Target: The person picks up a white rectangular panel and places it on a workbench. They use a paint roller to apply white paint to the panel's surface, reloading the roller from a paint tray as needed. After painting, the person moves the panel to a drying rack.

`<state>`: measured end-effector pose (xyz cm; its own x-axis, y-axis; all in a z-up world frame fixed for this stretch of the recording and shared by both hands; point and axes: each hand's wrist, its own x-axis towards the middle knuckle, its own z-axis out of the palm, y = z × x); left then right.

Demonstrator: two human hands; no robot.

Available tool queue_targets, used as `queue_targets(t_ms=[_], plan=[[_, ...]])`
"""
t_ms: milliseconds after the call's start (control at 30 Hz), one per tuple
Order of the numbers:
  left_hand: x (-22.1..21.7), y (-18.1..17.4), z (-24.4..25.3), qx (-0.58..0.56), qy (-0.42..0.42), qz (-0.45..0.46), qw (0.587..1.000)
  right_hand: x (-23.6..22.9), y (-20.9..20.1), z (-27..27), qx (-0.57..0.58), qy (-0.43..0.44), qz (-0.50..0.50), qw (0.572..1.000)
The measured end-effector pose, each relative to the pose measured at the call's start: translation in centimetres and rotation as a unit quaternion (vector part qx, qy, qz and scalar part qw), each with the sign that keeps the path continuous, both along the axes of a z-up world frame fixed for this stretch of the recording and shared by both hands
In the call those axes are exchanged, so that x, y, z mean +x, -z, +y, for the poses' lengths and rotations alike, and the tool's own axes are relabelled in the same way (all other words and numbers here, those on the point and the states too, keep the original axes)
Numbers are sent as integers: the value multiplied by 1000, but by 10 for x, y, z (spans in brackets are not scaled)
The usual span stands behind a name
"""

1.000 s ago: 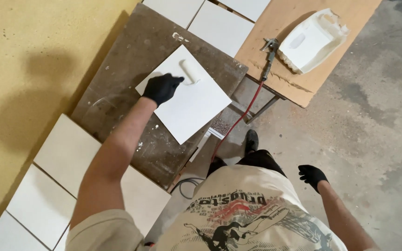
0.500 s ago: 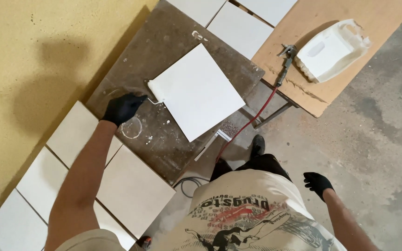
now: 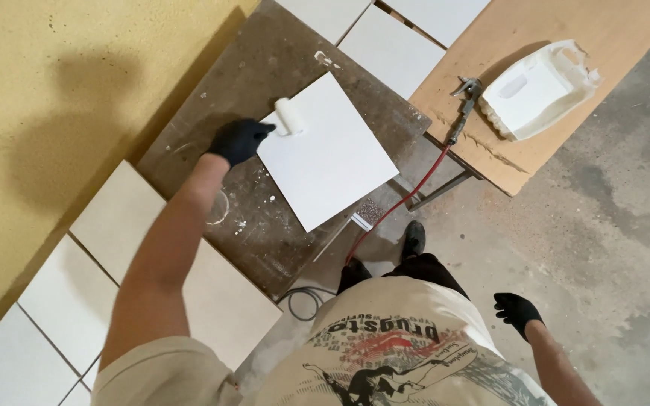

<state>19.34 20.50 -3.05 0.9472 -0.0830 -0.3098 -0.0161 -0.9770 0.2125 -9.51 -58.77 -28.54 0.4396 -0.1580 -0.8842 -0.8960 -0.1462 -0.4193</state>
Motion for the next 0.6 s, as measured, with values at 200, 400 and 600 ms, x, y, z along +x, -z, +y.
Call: queue_targets(t_ms=[200,400,600], plan=[[-40,-51,27,34,0,32,999,8,-17,6,-11,-6,-21,1000],[64,16,-30,9,35,2,999,4,-22,5,-2,6,-6,1000],[73,-11,-57,-42,47,-4,998,18,-65,21,-46,-10,58,997]])
